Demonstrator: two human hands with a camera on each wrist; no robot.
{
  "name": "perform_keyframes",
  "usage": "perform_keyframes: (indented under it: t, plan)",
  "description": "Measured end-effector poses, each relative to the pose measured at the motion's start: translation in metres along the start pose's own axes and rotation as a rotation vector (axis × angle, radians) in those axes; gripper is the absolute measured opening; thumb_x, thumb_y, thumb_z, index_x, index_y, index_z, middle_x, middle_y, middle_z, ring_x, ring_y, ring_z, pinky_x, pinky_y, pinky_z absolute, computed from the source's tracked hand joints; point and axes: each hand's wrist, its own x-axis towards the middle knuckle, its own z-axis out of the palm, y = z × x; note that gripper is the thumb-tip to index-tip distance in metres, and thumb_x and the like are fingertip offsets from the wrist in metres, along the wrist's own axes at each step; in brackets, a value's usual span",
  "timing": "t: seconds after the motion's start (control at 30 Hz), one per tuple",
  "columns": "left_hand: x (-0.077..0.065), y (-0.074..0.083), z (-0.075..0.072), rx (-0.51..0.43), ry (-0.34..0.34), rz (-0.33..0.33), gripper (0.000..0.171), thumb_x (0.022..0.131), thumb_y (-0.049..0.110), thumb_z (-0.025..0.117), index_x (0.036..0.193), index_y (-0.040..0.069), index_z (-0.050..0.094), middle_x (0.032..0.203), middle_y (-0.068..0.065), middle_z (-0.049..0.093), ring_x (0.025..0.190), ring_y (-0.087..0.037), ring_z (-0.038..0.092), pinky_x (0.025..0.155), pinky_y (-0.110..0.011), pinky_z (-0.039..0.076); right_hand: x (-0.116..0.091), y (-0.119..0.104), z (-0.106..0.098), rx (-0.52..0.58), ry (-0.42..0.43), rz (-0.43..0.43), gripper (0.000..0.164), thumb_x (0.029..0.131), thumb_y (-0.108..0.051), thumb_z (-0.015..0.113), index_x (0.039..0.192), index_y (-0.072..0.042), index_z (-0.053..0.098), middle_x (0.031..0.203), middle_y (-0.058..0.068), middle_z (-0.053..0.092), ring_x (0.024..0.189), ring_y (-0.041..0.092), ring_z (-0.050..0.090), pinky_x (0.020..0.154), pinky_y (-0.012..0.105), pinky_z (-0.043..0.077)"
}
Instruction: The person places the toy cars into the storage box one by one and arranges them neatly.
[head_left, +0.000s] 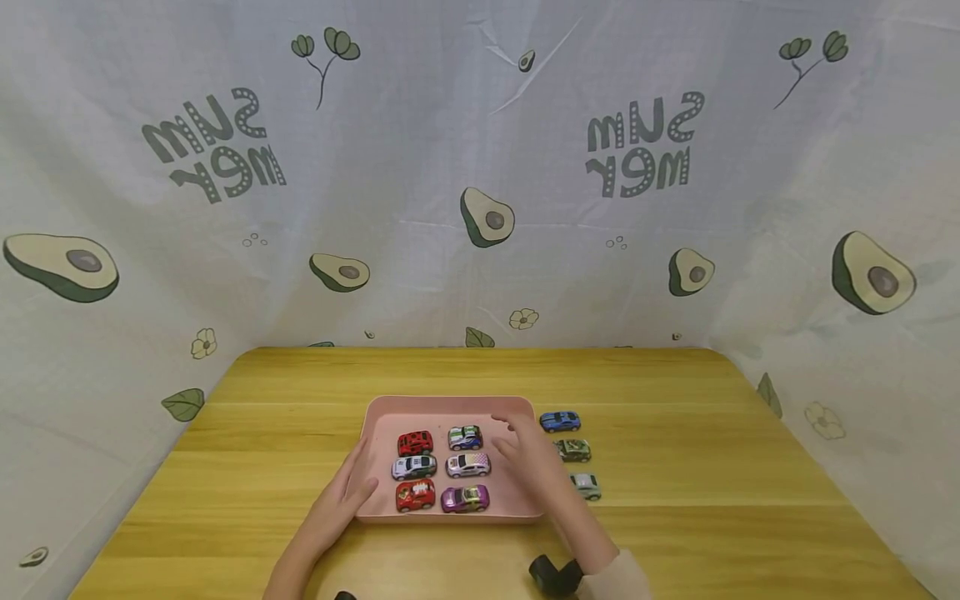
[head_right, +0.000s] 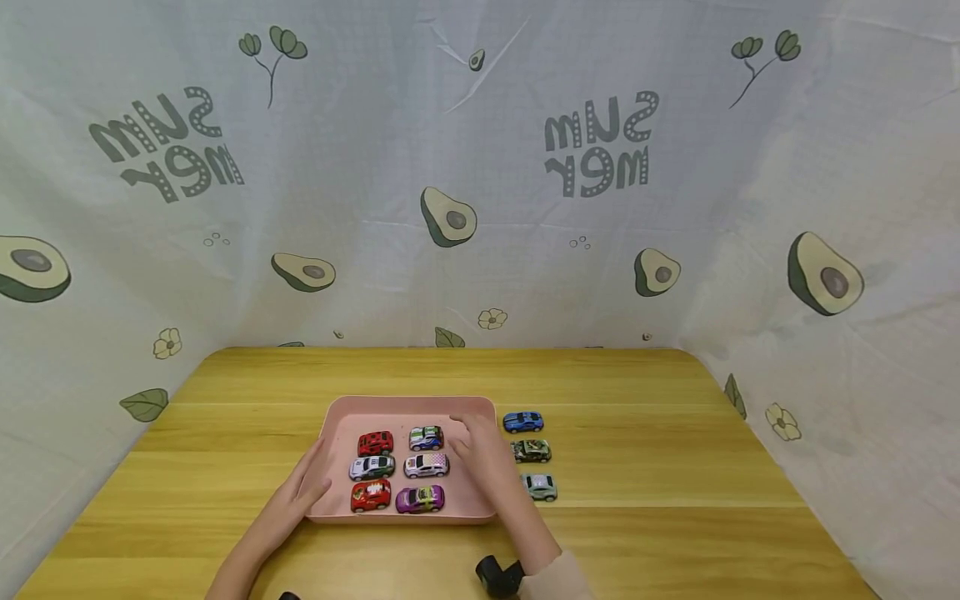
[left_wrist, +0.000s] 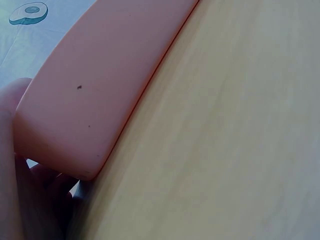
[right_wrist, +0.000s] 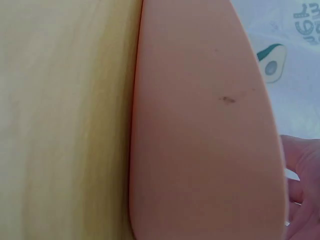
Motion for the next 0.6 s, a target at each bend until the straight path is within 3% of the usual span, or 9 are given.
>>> perform_keyframes:
  t: [0.23,0.37,0.6]
  plan:
    - [-0.001,0.001,-0.001,-0.004,-0.006,0.0,0.065,0.092,0.038,0.049,0.146,0.022,0.017,0.152,-0.014,0.016,0.138,-0.039,0.013,0.109,-0.061,0.012,-0.012,0.001,-0.013,-0.085,0.092,-0.082,0.032,0.085,-0.02,0.063,0.116,-0.012,0.06,0.116,0.009,0.061,0.105,0.026,0.058,0.087,0.042,0.051]
    - [0.0,0.001,0.0,-0.006,-0.008,-0.002,0.065,0.092,0.038,0.049,0.146,0.022,0.017,0.152,-0.014,0.015,0.139,-0.039,0.012,0.109,-0.06,0.012,-0.017,0.005,-0.021,-0.139,0.117,-0.103,0.033,0.084,-0.02,0.064,0.116,-0.011,0.06,0.118,0.01,0.06,0.109,0.028,0.056,0.091,0.044,0.049]
    - [0.001,-0.001,-0.001,0.004,-0.004,-0.007,0.066,0.091,0.039,0.049,0.146,0.02,0.017,0.152,-0.015,0.016,0.138,-0.04,0.013,0.109,-0.06,0.012,-0.031,0.017,-0.036,-0.123,0.143,-0.135,0.035,0.082,-0.016,0.066,0.116,-0.007,0.06,0.116,0.011,0.061,0.111,0.03,0.055,0.093,0.046,0.047]
